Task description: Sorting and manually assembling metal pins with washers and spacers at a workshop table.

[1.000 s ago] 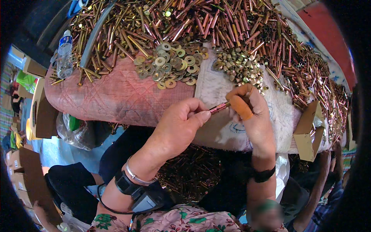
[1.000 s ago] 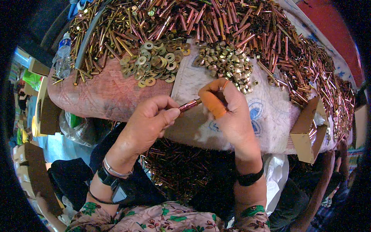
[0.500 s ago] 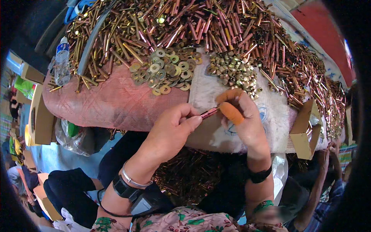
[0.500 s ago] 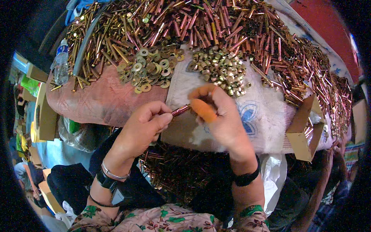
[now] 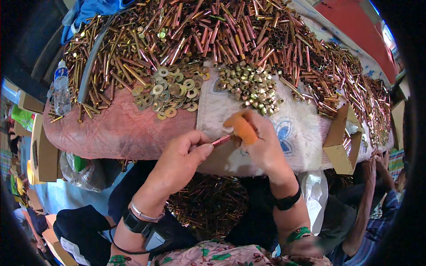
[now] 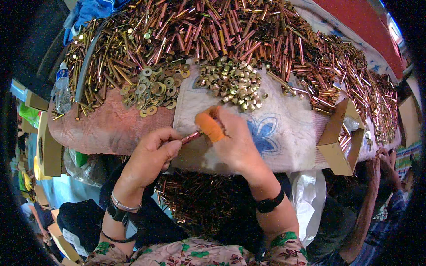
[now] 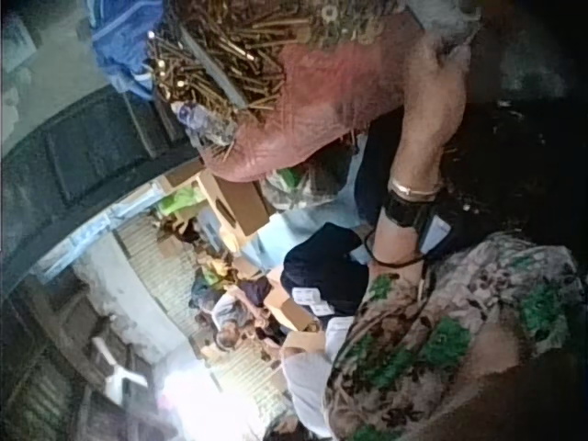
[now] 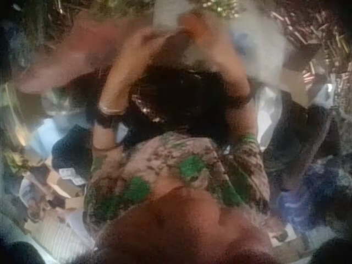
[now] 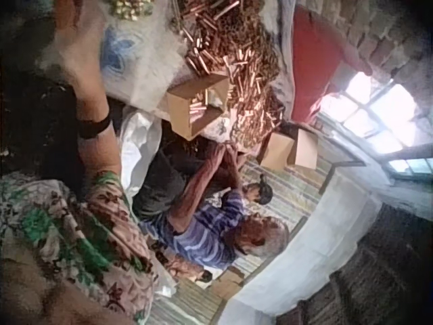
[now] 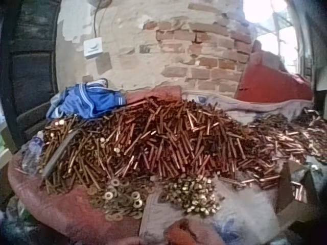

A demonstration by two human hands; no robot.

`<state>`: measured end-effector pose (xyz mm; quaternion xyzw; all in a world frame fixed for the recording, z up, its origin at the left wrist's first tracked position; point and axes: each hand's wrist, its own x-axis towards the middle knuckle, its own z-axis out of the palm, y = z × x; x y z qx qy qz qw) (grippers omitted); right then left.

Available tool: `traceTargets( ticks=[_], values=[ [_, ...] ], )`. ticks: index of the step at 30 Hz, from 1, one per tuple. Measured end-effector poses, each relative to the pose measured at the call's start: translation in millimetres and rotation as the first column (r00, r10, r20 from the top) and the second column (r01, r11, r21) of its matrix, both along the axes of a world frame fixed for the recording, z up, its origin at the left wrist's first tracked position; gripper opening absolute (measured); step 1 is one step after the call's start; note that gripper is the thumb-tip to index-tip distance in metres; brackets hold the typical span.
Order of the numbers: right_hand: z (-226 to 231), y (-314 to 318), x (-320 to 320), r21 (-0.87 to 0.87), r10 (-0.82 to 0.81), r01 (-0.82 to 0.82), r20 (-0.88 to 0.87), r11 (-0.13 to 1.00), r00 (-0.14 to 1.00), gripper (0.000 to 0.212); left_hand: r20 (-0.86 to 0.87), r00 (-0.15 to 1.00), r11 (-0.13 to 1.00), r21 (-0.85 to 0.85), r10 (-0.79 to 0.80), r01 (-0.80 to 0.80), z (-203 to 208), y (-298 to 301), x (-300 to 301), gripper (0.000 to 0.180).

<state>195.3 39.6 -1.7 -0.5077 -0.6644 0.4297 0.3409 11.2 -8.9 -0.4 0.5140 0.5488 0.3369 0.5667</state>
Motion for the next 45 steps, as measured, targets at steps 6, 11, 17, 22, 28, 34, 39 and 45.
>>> traceTargets(
  ticks=[6, 11, 17, 22, 28, 34, 39, 45],
  values=[
    [-22.8, 38.1, 59.8, 0.669, -0.54, 0.326, 0.134, 0.668, 0.831, 0.015, -0.175, 0.851, 0.858, 0.057, -0.495, 0.511, 3.6, -7.5, 2.9, 0.016],
    [-27.7, 41.1, 65.6, 0.641, -0.534, 0.204, 0.376, 0.74, 0.757, 0.02, -0.438, 0.704, 0.76, 0.067, -0.56, 0.646, -17.3, -21.7, 22.6, 0.019],
    [-25.1, 42.2, 65.5, 0.632, -0.505, 0.156, 0.42, 0.759, 0.754, 0.015, -0.378, 0.743, 0.762, 0.133, -0.553, 0.634, -7.8, -14.9, 15.0, 0.024],
    [-22.7, 36.3, 55.1, 0.734, -0.603, 0.271, 0.231, 0.623, 0.763, 0.014, -0.1, 0.992, 0.989, 0.12, -0.073, 0.085, 4.9, 7.3, -10.5, 0.016],
    [-13.9, 11.3, 0.6, 0.598, -0.305, 0.179, 0.115, 0.781, 0.946, 0.019, -0.148, 0.876, 0.844, 0.381, 0.458, -0.377, -9.5, 33.7, -49.4, 0.011],
    [-24.3, 15.0, -29.9, 0.687, -0.21, -0.071, 0.317, 0.724, 0.925, 0.017, -0.399, 0.588, 0.661, 0.672, 0.704, -0.335, -19.1, 59.4, -68.1, 0.013],
    [-22.7, 17.2, -38.0, 0.686, -0.257, -0.04, 0.325, 0.727, 0.91, 0.019, -0.501, 0.437, 0.645, 0.706, 0.747, -0.293, -24.3, 87.7, -81.8, 0.018],
    [-12.0, 15.5, -52.2, 0.734, -0.255, -0.028, 0.271, 0.679, 0.928, 0.021, -0.627, 0.35, 0.716, 0.638, 0.696, -0.281, -22.1, 94.9, -71.0, 0.017]
  ],
)
